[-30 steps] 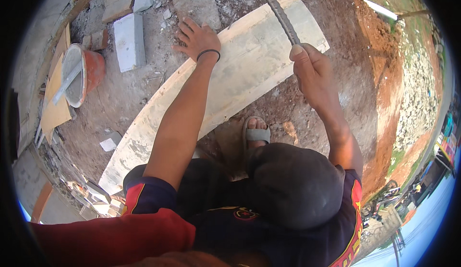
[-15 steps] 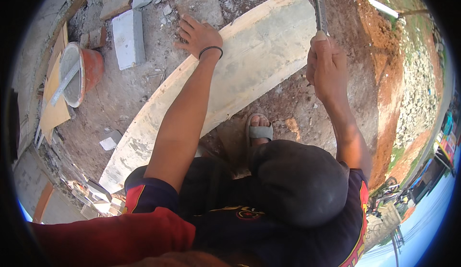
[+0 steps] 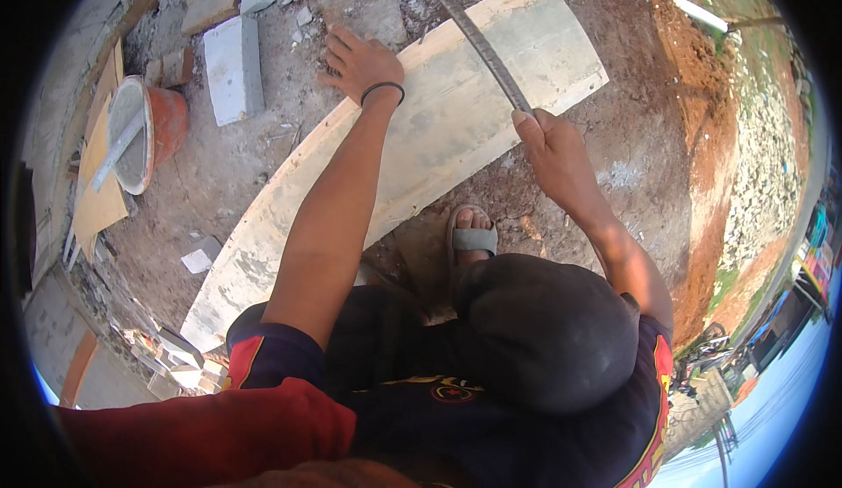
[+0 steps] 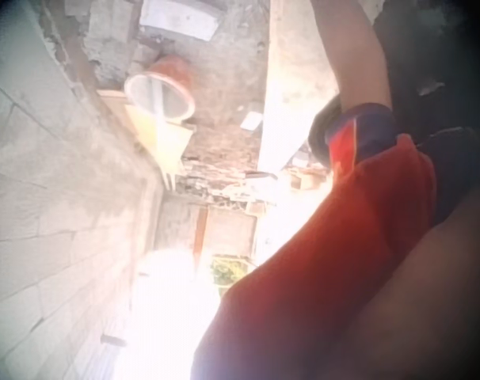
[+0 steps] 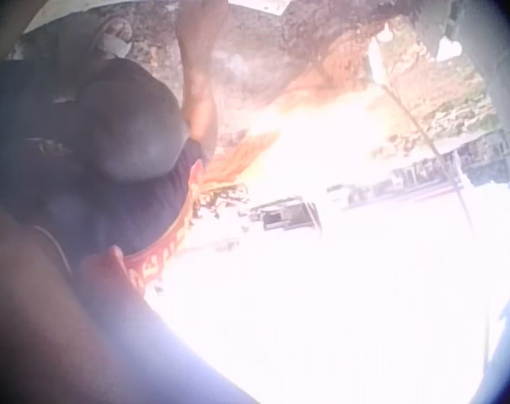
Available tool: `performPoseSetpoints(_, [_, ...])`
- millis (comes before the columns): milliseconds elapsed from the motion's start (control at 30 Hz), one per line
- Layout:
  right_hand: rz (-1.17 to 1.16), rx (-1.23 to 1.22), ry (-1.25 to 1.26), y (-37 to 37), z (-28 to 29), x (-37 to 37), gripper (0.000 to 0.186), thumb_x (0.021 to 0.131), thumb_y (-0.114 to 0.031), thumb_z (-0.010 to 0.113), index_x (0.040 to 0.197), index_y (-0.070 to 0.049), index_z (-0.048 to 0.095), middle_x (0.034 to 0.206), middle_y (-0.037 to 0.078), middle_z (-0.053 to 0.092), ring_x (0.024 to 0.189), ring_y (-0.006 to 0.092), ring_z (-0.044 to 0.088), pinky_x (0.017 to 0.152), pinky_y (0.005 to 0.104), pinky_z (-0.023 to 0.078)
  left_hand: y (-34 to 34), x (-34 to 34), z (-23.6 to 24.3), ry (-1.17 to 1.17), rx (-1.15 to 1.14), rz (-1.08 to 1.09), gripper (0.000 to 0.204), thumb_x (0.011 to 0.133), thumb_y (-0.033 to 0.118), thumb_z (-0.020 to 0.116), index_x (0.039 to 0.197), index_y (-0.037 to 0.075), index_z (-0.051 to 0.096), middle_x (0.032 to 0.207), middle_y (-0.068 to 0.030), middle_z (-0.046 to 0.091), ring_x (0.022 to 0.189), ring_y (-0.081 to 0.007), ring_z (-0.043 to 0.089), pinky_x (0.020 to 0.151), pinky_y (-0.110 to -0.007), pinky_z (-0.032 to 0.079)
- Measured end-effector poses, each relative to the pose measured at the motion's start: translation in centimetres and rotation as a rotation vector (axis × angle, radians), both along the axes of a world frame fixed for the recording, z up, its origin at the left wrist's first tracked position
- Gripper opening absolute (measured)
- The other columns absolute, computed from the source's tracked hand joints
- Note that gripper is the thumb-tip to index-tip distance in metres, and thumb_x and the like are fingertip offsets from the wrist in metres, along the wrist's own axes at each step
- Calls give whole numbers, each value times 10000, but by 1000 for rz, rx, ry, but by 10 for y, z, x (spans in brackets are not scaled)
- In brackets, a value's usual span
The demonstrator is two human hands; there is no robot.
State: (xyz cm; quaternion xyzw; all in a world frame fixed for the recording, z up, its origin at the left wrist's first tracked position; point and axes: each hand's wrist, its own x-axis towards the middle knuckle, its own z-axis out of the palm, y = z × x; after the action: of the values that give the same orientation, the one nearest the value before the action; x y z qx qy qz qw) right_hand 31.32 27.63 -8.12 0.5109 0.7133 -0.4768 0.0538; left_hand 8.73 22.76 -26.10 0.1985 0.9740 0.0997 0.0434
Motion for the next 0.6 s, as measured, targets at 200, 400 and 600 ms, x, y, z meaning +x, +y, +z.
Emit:
performPoseSetpoints(200, [-78, -104, 169, -10, 26, -13, 433, 1008, -335, 473, 706, -25, 474, 573, 4, 427, 540, 93, 395, 498, 300, 342, -3, -4, -4, 23, 53, 16, 674, 945, 302, 513, 1474, 17, 207, 1478, -173, 315, 1332, -334, 339, 1095, -594, 179])
performPoseSetpoints(400, [-150, 3, 141, -1, 0, -7, 432, 1006, -386, 458, 693, -87, 473, 562, -74, 357, 475, 30, 314, 420, 242, 266, -2, 0, -4, 97, 57, 10, 609, 946, 273, 493, 1444, 19, 252, 1425, -151, 378, 1301, -307, 386, 1067, -596, 202])
performPoseSetpoints(600, [-397, -189, 315, 25, 27, -11, 429, 1007, -388, 453, 670, -123, 426, 544, -75, 309, 417, 27, 255, 371, 234, 210, 2, -7, -5, 111, 83, 28, 595, 945, 274, 495, 1434, 23, 268, 1432, -155, 371, 1299, -316, 388, 1060, -590, 213])
